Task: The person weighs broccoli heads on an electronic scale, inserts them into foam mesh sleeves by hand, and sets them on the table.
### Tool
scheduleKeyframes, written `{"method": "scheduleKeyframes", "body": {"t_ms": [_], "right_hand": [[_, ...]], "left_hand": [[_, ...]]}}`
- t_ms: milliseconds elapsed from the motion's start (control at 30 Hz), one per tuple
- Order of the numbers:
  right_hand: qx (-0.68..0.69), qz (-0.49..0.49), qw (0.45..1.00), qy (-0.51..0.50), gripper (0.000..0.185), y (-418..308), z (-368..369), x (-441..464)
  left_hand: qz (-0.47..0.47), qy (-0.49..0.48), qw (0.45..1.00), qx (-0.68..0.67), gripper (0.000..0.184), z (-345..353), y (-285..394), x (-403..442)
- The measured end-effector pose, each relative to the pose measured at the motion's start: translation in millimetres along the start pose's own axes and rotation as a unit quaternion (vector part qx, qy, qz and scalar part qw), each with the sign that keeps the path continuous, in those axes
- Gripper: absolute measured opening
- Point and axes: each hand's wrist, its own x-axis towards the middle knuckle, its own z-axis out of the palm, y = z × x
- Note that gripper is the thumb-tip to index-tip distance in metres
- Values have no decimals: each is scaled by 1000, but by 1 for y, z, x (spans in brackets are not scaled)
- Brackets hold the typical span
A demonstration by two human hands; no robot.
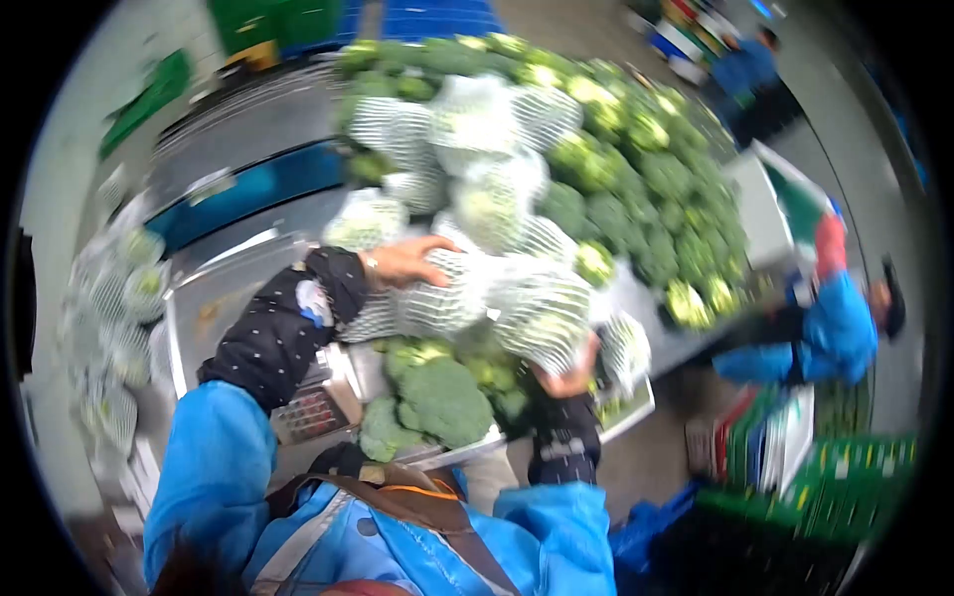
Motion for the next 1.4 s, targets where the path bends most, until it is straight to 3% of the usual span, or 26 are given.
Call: {"method": "scheduleKeyframes", "body": {"t_ms": [33, 67, 100, 133, 167, 200, 267, 300, 333, 367, 433, 500, 533, 600, 667, 700, 733, 767, 800, 867, 933, 1067, 1167, 1200, 1267, 1400], "right_hand": [[1, -44, 999, 24, 59, 6, 1, -6], [0, -88, 995, 49, 70, 12, 1, -12], [-79, -51, 993, -76, 72, 14, -2, -15], [-117, -20, 992, 32, 69, 9, -7, -3], [-338, -6, 930, -144, 66, 30, 26, 8], [-146, 67, 968, -192, 67, 64, 52, 16], [-93, 163, 980, -65, 76, 109, 59, 44], [-202, 194, 931, -236, 72, 139, 85, 53], [-426, 66, 812, -392, 65, 162, 94, 61], [-582, -123, 645, -480, 57, 185, 102, 69], [-487, 71, 775, -397, 51, 270, 167, 72], [-308, 332, 847, -278, 52, 359, 253, 79], [-279, 350, 850, -277, 52, 400, 287, 85], [-291, 272, 845, -357, 60, 479, 360, 90], [-338, 190, 844, -371, 73, 559, 417, 104], [-409, 104, 809, -409, 78, 601, 438, 110], [-468, -27, 755, -458, 84, 641, 456, 111], [-567, -194, 621, -505, 87, 694, 461, 135], [-610, -317, 538, -488, 85, 738, 457, 128], [-700, -263, 376, -547, 85, 797, 440, 108], [-725, -285, 319, -541, 87, 829, 446, 100], [-745, -145, 433, -487, 98, 830, 472, 129], [-634, -169, 530, -537, 98, 781, 432, 154], [-593, -155, 530, -586, 91, 748, 411, 158], [-620, 38, 588, -518, 79, 651, 375, 132], [-733, -102, 583, -336, 71, 442, 274, 113]], "left_hand": [[65, 15, 988, -138, 64, -1, -28, -2], [74, -47, 929, -360, 60, 7, -19, -34], [70, -41, 887, -455, 58, 10, -17, -66], [129, -40, 864, -484, 56, 10, -23, -97], [149, 2, 853, -500, 54, 7, -28, -133], [181, 50, 856, -482, 53, 6, -21, -178], [217, 135, 831, -495, 53, -6, -43, -255], [190, 208, 814, -509, 53, -12, -55, -303], [200, 271, 799, -497, 52, -24, -73, -348], [253, 272, 781, -502, 49, -35, -89, -396], [288, 453, 748, -391, 47, -49, -98, -493], [259, 671, 656, -228, 52, -66, -110, -579], [228, 741, 613, -153, 57, -67, -104, -615], [67, 850, 516, 84, 61, -86, -128, -678], [-57, 880, 389, 266, 62, -96, -133, -716], [-99, 877, 365, 297, 64, -106, -155, -724], [-163, 850, 373, 335, 65, -114, -183, -728], [-222, 818, 379, 372, 66, -122, -214, -725], [-279, 782, 382, 406, 67, -128, -238, -719], [-230, 782, 372, 444, 69, -132, -272, -701], [-203, 793, 400, 412, 72, -129, -253, -696], [-153, 812, 444, 345, 75, -99, -231, -708], [-136, 826, 425, 345, 73, -77, -230, -716], [-107, 834, 440, 314, 72, -73, -238, -717], [-101, 840, 429, 316, 69, -65, -253, -711], [20, 812, 565, 147, 53, -60, -223, -666]]}}
